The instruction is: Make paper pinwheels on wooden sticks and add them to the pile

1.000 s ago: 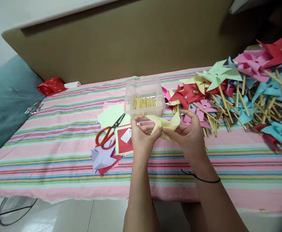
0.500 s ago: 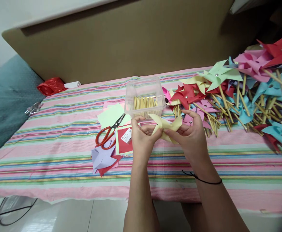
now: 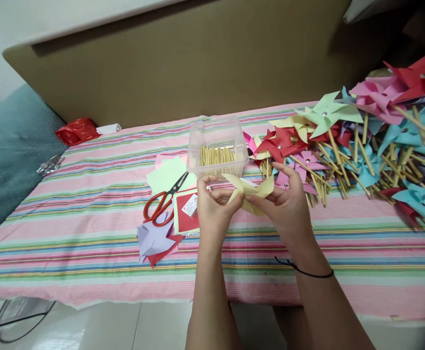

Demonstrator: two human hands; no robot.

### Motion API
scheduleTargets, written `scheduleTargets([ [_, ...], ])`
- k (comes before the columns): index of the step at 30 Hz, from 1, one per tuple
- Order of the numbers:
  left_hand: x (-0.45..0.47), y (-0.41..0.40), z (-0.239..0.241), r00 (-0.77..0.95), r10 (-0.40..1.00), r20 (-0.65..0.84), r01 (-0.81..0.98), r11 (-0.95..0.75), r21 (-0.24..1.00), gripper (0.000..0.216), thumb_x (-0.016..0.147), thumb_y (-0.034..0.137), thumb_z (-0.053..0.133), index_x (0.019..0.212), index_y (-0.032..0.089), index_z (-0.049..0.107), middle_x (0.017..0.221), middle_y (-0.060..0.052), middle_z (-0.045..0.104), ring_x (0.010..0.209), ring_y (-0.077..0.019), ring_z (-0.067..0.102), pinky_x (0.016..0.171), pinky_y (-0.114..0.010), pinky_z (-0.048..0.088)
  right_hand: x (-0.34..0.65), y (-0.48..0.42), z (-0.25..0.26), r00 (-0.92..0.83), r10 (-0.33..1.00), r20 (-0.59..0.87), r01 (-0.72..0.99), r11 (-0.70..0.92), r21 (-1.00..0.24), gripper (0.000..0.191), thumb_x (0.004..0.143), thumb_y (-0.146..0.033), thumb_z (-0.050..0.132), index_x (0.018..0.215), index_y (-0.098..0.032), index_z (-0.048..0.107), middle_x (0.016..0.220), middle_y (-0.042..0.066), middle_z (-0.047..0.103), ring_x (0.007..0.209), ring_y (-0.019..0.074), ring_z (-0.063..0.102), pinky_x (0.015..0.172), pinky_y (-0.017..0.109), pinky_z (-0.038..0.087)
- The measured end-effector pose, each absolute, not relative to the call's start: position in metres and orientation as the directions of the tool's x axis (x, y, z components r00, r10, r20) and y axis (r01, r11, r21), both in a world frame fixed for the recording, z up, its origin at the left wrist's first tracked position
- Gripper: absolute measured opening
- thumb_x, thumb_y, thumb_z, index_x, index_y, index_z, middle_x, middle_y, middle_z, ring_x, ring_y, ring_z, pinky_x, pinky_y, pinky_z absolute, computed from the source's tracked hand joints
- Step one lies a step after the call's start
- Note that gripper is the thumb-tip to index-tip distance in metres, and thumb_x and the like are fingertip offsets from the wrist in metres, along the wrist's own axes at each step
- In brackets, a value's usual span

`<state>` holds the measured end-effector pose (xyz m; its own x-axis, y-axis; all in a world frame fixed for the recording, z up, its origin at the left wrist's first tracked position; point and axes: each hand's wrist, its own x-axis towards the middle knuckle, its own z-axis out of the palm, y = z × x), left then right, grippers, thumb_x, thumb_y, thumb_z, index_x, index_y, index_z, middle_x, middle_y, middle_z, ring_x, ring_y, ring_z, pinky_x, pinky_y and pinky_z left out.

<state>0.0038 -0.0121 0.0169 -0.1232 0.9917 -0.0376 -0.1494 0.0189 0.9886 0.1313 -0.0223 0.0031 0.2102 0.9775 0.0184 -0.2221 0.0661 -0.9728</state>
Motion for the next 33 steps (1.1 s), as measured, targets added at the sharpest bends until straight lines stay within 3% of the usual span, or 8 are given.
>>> scheduleTargets([
  [9, 0.0021, -0.0113, 0.0149, -0.097, 0.995, -0.003, -0.122, -0.009, 0.993, 0.059, 0.064, 0.018, 0.077, 0.105, 0.026, 0.035, 0.071, 0.005, 0.069, 0.057, -0.012, 0.067, 0.057, -0.021, 0.051, 0.1323, -0.0212, 0.0024, 0.186, 0.982, 0.027, -0.21, 0.066, -0.975, 0.088, 0.058, -0.035, 0.088, 0.131, -0.031, 0.039, 0.082, 0.003, 0.075, 0.077, 0.0306, 0.074, 0.067, 0.048, 0.063],
  [18, 0.0041, -0.0123, 0.0172, -0.07, 0.996, -0.048, -0.162, 0.036, 0.986, 0.057, 0.062, 0.019, 0.078, 0.1, 0.026, 0.036, 0.068, 0.004, 0.069, 0.056, -0.0135, 0.067, 0.052, -0.02, 0.049, 0.1334, -0.0223, 0.0024, 0.219, 0.974, 0.054, -0.166, 0.092, -0.982, 0.081, 0.059, -0.035, 0.088, 0.127, -0.033, 0.043, 0.075, 0.0, 0.073, 0.07, 0.0289, 0.073, 0.063, 0.045, 0.063],
  [25, 0.0047, -0.0113, 0.017, -0.107, 0.993, -0.043, -0.178, 0.023, 0.984, 0.059, 0.063, 0.021, 0.078, 0.104, 0.024, 0.036, 0.069, 0.004, 0.069, 0.057, -0.0116, 0.066, 0.057, -0.021, 0.051, 0.1357, -0.0204, 0.0005, 0.181, 0.984, 0.007, -0.254, 0.054, -0.966, 0.097, 0.059, -0.037, 0.088, 0.139, -0.032, 0.033, 0.087, 0.004, 0.075, 0.082, 0.0302, 0.074, 0.076, 0.051, 0.061],
  [33, -0.001, -0.0122, 0.0197, 0.02, 0.993, -0.121, -0.208, 0.122, 0.971, 0.059, 0.066, 0.025, 0.079, 0.109, 0.024, 0.038, 0.073, 0.003, 0.07, 0.06, -0.0124, 0.066, 0.06, -0.022, 0.05, 0.1368, -0.0172, -0.005, 0.194, 0.98, -0.046, -0.261, 0.006, -0.965, 0.1, 0.053, -0.04, 0.09, 0.135, -0.031, 0.034, 0.083, 0.002, 0.074, 0.077, 0.0301, 0.074, 0.07, 0.049, 0.063],
])
